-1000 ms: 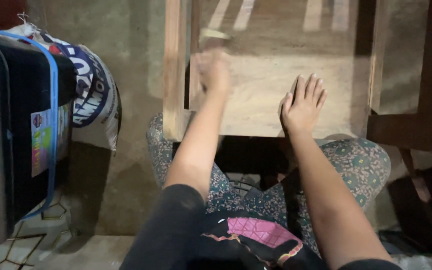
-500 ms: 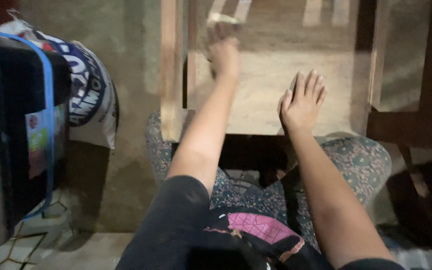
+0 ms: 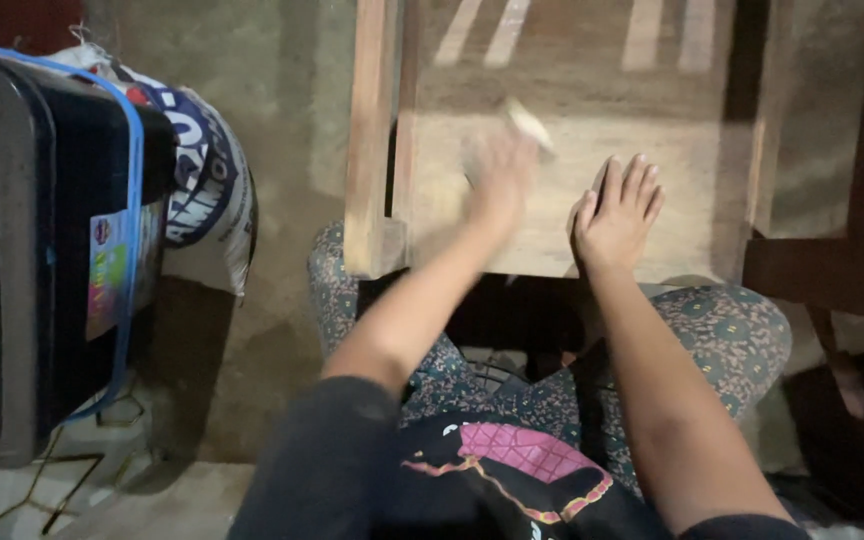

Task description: The person sands various parts of a wooden chair using a piece of sandpaper, moving their hands back and forth across the seat and frame.

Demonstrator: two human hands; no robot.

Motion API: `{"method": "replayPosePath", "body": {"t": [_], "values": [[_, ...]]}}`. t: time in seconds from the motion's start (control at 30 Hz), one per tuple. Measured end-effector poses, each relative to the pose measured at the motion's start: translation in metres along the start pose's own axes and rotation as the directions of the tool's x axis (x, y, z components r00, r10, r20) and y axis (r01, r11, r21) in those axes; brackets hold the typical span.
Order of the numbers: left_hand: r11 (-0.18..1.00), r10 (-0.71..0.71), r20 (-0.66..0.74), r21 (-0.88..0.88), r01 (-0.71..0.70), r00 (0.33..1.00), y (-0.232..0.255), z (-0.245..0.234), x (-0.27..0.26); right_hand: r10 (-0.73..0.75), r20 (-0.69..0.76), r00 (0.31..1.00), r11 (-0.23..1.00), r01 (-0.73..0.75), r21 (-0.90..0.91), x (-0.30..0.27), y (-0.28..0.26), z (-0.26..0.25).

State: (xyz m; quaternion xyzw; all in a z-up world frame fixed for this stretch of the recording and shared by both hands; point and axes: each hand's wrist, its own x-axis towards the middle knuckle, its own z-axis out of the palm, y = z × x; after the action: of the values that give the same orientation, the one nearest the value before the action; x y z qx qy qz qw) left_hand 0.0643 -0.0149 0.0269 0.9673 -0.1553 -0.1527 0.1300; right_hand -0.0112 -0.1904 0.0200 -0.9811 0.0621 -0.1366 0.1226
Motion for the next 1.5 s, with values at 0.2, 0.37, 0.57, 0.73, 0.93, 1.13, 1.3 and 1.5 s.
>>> {"method": "replayPosePath", "body": {"t": [0.2, 0.37, 0.57, 0.73, 0.93, 1.13, 1.3, 1.5], "values": [[0.755, -0.394, 0.186, -0.492, 0.433, 0.9, -0.024, -0.094, -0.062, 0.014, -0.028, 1.0, 1.0, -0.014, 0.0, 0.002, 0.006, 0.005], [0.999, -0.029, -0.21, 0.013, 0.033, 0.977, -0.048, 0.044, -0.037, 0.023, -0.091, 0.996, 0.999, -0.026, -0.029, -0.005, 0.015, 0.026], [0.967, 0.229, -0.015, 0.118, -0.226, 0.973, -0.097, 0.074, -0.06, 0.045, 0.007, 0.999, 0.999, -0.045, -0.008, -0.02, -0.013, 0.005], [0.963, -0.214, -0.172, 0.126, 0.237, 0.962, -0.09, 0.074, -0.055, -0.038, 0.01, 0.999, 0.998, 0.038, 0.049, -0.042, -0.023, 0.023], [0.957, 0.259, -0.297, -0.05, -0.286, 0.919, -0.036, 0.073, -0.126, -0.141, -0.108, 0.984, 0.988, 0.148, 0.053, -0.046, -0.009, 0.033], [0.878, -0.293, -0.318, 0.284, 0.385, 0.902, -0.063, 0.096, -0.076, -0.167, -0.211, 0.963, 0.981, 0.184, 0.063, -0.047, -0.011, 0.024], [0.968, 0.239, -0.302, 0.004, -0.25, 0.923, -0.008, 0.1, -0.137, -0.169, -0.212, 0.963, 0.979, 0.189, 0.078, -0.047, -0.005, 0.023], [0.986, -0.063, -0.541, 0.097, 0.137, 0.838, -0.086, 0.07, -0.065, -0.168, -0.21, 0.963, 0.976, 0.193, 0.102, -0.044, -0.021, 0.0]]}}
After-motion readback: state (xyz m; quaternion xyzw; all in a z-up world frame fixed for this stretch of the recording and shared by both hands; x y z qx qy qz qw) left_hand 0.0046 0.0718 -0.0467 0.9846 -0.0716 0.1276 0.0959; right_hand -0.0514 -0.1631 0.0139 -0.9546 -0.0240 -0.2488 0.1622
